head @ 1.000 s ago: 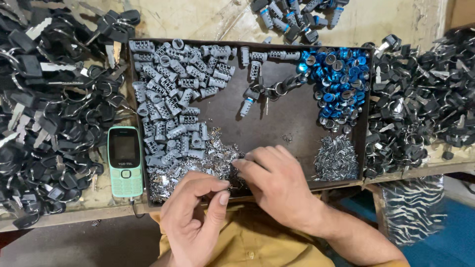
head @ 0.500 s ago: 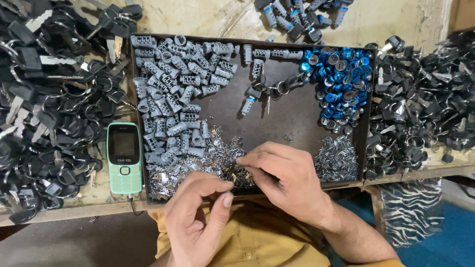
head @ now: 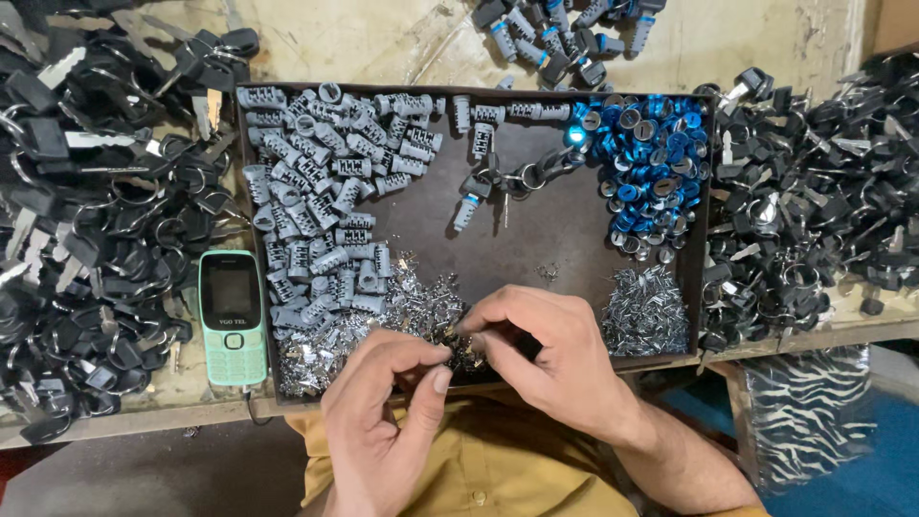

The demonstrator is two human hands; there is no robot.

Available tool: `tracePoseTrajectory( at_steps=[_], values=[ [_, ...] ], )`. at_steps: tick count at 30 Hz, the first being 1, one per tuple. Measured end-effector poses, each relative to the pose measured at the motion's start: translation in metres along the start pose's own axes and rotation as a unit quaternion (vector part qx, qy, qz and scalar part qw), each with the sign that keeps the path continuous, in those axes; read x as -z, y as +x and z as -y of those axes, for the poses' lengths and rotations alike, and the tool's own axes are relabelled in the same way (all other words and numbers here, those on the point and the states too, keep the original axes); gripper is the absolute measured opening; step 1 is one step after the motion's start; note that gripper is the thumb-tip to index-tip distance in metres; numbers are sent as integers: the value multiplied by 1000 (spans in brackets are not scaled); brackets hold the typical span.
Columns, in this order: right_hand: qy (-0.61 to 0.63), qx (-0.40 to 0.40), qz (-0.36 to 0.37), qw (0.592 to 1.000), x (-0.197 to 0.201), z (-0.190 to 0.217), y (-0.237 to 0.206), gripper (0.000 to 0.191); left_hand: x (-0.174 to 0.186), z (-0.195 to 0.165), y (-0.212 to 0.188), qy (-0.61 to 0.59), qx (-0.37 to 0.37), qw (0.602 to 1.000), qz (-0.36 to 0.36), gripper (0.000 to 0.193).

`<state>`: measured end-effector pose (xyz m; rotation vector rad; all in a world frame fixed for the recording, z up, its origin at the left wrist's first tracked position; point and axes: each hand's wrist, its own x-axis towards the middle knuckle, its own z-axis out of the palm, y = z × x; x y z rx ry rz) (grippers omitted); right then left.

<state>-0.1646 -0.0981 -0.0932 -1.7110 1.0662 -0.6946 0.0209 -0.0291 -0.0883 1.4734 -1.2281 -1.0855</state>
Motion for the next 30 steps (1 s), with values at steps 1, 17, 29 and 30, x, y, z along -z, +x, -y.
tracePoseTrajectory(
  at_steps=[1, 17, 29, 30],
  values=[
    [9, -1, -2, 1000, 0, -1, -1, 16, -1, 0, 0, 2, 2, 1000, 2, 11],
    [381, -85, -37, 920, 1, -21, -44, 13, -19, 19, -4, -275, 199, 933, 120, 8],
    [330, -61, -50, 941, 8, -18, -47, 9, -11, -13, 2, 174, -100, 980, -8, 17],
    [317, -67, -51, 945, 10, -19, -48, 9, -9, -15, 3, 219, -118, 968, -18, 22]
  ],
)
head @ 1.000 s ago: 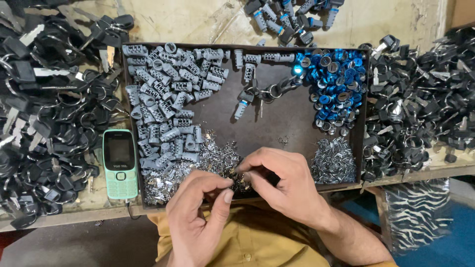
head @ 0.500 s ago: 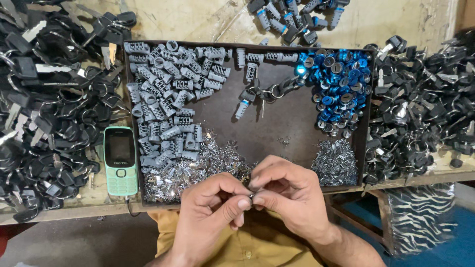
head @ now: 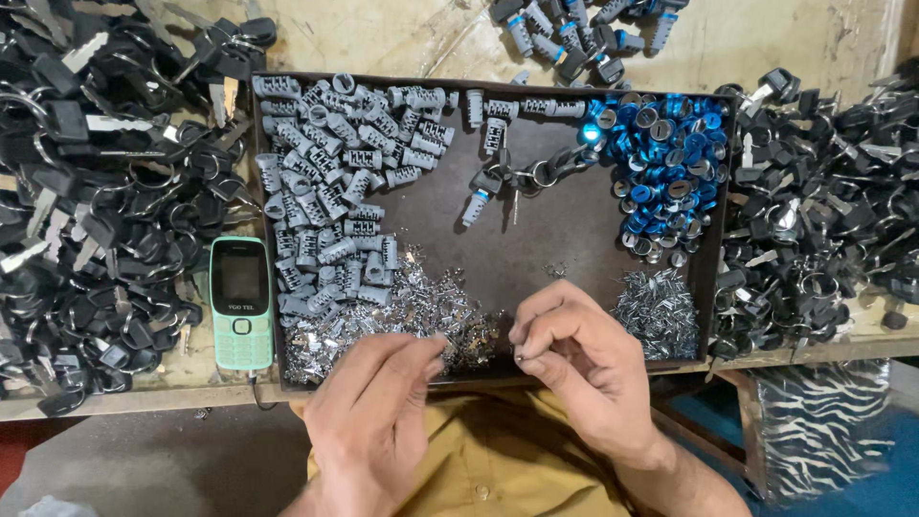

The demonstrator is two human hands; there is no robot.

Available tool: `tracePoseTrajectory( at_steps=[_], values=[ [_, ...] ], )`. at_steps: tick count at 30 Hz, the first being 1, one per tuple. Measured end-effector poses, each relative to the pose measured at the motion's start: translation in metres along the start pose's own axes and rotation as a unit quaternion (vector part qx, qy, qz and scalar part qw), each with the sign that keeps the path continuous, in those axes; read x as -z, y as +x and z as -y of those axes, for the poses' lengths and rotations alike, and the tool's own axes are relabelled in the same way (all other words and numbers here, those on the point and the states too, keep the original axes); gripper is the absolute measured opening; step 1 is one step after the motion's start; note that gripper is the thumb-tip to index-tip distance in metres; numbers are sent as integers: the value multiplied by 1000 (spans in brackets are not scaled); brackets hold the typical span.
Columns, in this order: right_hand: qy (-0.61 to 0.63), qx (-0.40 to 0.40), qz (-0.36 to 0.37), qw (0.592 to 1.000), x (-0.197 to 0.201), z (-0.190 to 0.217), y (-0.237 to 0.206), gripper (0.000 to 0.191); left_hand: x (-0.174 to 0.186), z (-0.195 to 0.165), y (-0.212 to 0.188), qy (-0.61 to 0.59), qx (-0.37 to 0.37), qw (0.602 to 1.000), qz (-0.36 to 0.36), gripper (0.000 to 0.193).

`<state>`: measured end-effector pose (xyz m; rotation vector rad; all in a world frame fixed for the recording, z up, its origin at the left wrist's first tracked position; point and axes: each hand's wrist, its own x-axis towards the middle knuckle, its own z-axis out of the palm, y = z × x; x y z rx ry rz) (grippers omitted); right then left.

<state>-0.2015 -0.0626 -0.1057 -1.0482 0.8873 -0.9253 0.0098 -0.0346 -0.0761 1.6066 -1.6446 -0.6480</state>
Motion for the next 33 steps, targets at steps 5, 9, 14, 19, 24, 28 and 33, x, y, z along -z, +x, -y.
tracePoseTrajectory(
  at_steps=[5, 9, 14, 19, 24, 28, 33],
  values=[
    [-51, 3, 42, 998, 7, 1, -8, 7, -11, 7, -4, -173, 66, 979, 82, 18],
    [-121, 78, 52, 988, 16, -1, -12, 12, -36, 22, -9, -522, 258, 781, 227, 12],
    [-169, 165, 28, 971, 31, -1, -12, 20, -55, 22, -6, -564, 261, 742, 250, 10],
    [-267, 231, 36, 935, 41, 7, -2, 22, -58, 10, 11, -370, 89, 900, 211, 11],
    [-566, 166, -105, 801, 71, 22, 29, 30, -55, 1, 18, -266, 167, 932, 180, 7],
    [-645, 157, -86, 743, 88, 25, 48, 24, -55, 5, 25, -286, 154, 934, 150, 8],
    [-638, 175, -23, 749, 88, 20, 66, 23, -59, 11, 31, -317, 220, 905, 181, 4]
  ],
)
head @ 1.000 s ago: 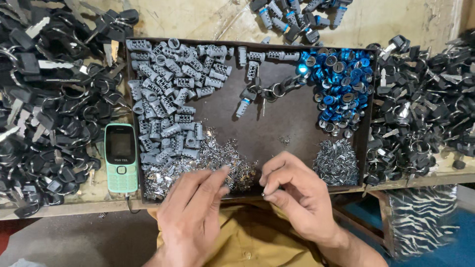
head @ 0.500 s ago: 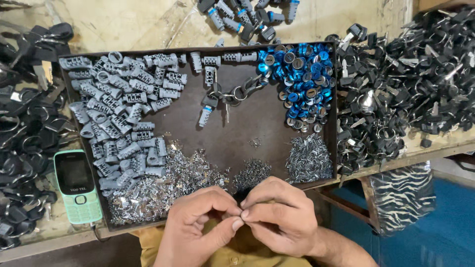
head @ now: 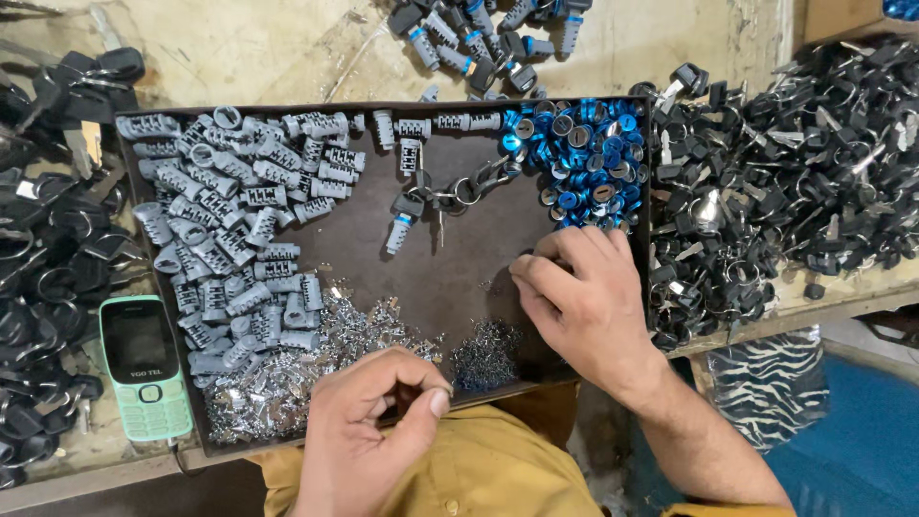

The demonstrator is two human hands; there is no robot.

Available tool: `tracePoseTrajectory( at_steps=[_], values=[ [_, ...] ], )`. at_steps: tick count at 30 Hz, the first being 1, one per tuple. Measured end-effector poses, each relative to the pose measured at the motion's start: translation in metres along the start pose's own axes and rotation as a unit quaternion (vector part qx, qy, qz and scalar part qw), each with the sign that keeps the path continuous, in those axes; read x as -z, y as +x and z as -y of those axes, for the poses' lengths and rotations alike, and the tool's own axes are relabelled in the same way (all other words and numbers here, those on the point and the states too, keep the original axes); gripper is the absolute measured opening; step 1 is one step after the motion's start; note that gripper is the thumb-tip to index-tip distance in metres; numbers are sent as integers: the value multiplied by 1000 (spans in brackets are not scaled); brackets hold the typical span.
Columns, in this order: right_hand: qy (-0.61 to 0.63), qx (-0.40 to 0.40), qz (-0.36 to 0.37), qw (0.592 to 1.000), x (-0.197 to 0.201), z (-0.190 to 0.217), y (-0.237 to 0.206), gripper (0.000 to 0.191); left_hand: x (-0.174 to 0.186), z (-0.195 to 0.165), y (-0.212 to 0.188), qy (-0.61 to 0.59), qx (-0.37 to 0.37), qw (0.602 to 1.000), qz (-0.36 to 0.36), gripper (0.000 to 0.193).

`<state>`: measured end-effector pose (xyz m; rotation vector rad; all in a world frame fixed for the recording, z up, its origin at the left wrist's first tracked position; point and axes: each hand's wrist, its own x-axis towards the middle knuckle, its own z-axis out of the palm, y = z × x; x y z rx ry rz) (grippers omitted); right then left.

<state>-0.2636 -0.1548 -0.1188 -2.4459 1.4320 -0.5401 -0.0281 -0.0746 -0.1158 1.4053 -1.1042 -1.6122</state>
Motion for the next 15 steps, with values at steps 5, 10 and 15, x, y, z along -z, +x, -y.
tracePoseTrajectory(
  at_steps=[5, 10, 15],
  values=[
    [205, -84, 9, 975, 12, 15, -10, 13, -6, 7, 5, -59, 1, 998, 33, 5],
    [506, -148, 66, 847, 12, 44, -43, 7, -16, 11, 8, -241, 68, 961, 120, 5],
    [524, -149, 37, 838, 5, 47, -55, 5, -13, 6, 4, -201, 84, 968, 123, 13]
  ],
)
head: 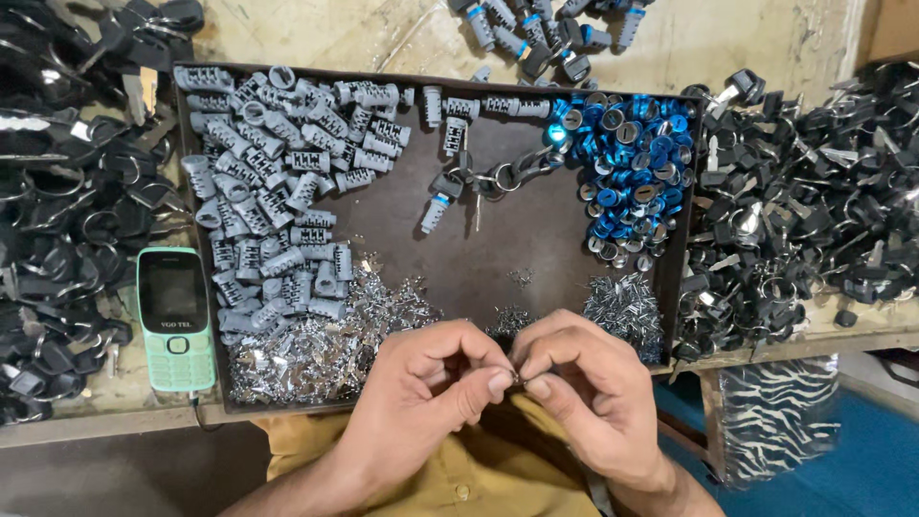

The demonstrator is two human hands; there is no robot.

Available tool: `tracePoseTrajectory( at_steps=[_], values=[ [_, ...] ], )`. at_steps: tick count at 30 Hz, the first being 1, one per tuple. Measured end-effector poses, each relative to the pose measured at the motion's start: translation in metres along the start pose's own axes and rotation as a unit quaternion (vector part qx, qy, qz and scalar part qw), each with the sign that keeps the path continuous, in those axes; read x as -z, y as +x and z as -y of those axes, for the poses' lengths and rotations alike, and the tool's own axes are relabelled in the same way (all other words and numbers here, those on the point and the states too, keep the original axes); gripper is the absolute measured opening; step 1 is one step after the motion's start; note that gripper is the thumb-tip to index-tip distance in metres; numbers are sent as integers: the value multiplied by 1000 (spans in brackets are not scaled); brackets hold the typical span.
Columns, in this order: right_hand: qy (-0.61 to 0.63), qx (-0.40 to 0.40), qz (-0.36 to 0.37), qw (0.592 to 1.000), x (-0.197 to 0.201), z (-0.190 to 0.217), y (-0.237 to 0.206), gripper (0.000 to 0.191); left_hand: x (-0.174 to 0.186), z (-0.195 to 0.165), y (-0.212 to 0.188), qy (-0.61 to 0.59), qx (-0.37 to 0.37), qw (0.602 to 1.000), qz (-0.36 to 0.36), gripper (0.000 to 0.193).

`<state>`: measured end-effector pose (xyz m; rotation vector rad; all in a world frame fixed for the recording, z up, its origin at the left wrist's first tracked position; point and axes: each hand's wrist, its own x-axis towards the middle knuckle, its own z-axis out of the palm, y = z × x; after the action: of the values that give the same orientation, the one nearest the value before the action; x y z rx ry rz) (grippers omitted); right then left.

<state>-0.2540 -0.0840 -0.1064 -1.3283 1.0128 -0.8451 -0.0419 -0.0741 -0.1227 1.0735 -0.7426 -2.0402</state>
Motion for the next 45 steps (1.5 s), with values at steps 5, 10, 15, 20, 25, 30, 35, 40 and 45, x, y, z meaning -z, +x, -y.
tracePoseTrajectory(
  at_steps=[5, 10, 15, 20, 25, 30, 35, 40, 45],
  values=[
    [-21, 3, 23, 1000, 1, 3, -2, 5, 2, -7, -4, 67, -42, 997, 0, 14],
    [-1, -26, 32, 999, -5, 9, 3, 7, 8, -12, -8, 58, 4, 998, 9, 13],
    [-69, -10, 32, 997, -9, 15, 8, 11, 8, -9, -14, 198, -109, 974, -30, 8],
    [-384, 20, -106, 917, 19, 23, 12, 24, 5, 5, -14, 78, -25, 996, -34, 5],
    [-551, 17, -68, 832, 43, 22, -5, 26, 10, 17, -17, 125, -57, 989, -52, 8],
    [-533, 31, -93, 841, 57, 10, -28, 19, 4, 26, -14, 91, -37, 995, -32, 9],
    [-422, -22, -128, 897, 78, 7, -43, 17, -5, 29, -12, 85, -38, 996, -13, 9],
    [-400, -42, -137, 905, 92, -2, -40, 9, -9, 31, -8, 76, -11, 997, -19, 9],
    [-424, -18, -204, 882, 88, -7, -40, 11, -18, 30, -3, 93, -38, 995, 16, 10]
  ],
)
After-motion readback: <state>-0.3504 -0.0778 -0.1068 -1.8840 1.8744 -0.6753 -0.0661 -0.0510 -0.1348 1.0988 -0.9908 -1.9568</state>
